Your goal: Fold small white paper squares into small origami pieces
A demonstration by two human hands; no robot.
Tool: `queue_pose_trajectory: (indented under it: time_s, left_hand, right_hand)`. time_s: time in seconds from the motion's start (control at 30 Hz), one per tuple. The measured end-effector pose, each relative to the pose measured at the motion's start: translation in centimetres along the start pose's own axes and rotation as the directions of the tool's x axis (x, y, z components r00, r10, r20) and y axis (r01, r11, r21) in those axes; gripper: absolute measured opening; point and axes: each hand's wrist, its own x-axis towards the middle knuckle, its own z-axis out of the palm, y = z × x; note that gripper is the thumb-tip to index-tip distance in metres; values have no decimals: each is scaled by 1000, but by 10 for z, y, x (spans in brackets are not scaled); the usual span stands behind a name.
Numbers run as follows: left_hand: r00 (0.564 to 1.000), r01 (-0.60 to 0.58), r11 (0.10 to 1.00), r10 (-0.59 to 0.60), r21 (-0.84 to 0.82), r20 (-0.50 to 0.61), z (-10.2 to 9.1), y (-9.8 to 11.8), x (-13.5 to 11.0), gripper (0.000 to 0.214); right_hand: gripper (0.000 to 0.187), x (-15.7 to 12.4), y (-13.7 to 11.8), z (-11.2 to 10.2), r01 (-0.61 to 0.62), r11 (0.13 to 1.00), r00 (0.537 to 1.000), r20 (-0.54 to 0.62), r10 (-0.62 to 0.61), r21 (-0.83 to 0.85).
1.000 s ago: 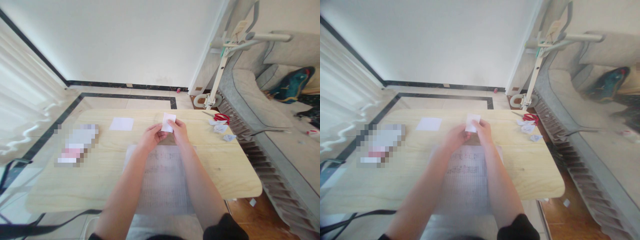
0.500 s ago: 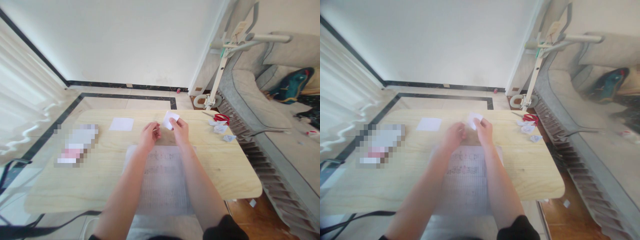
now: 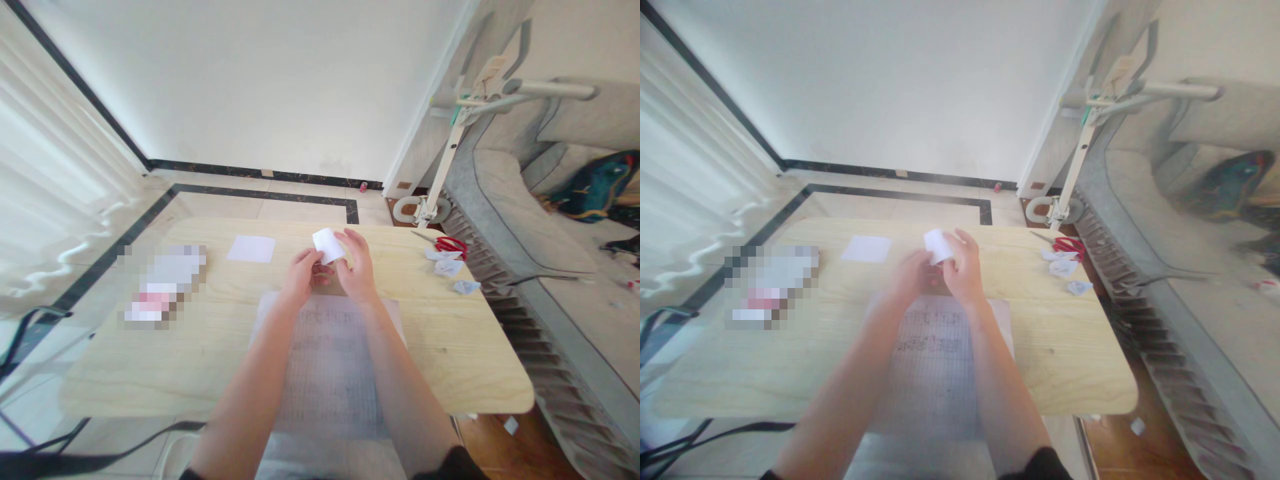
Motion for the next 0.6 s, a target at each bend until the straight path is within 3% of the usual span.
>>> queue_pose_trajectory:
  time_s: [0.1, 0.2, 0.3, 0.43, 0.6]
  left_hand:
    - [990, -136, 979, 140, 154, -16, 2, -2, -2, 14]
    - [973, -229, 910, 214, 345, 81, 6, -5, -6, 11]
    - [955, -290, 831, 217, 475, 202, 7, -9, -9, 11]
    - [943, -333, 778, 257, 533, 213, 9, -9, -11, 15]
    - [955, -297, 803, 263, 517, 141, 12, -2, -11, 20]
  right_hand:
    - [40, 4, 6, -2, -198, 944, 969, -93, 229, 262]
    - [36, 7, 10, -2, -378, 811, 903, -13, 429, 447]
    - [34, 8, 10, -2, -480, 730, 854, 70, 515, 486]
    - [22, 7, 8, -2, -532, 656, 805, 79, 588, 535]
    - [22, 7, 8, -1, -462, 657, 824, 14, 567, 596]
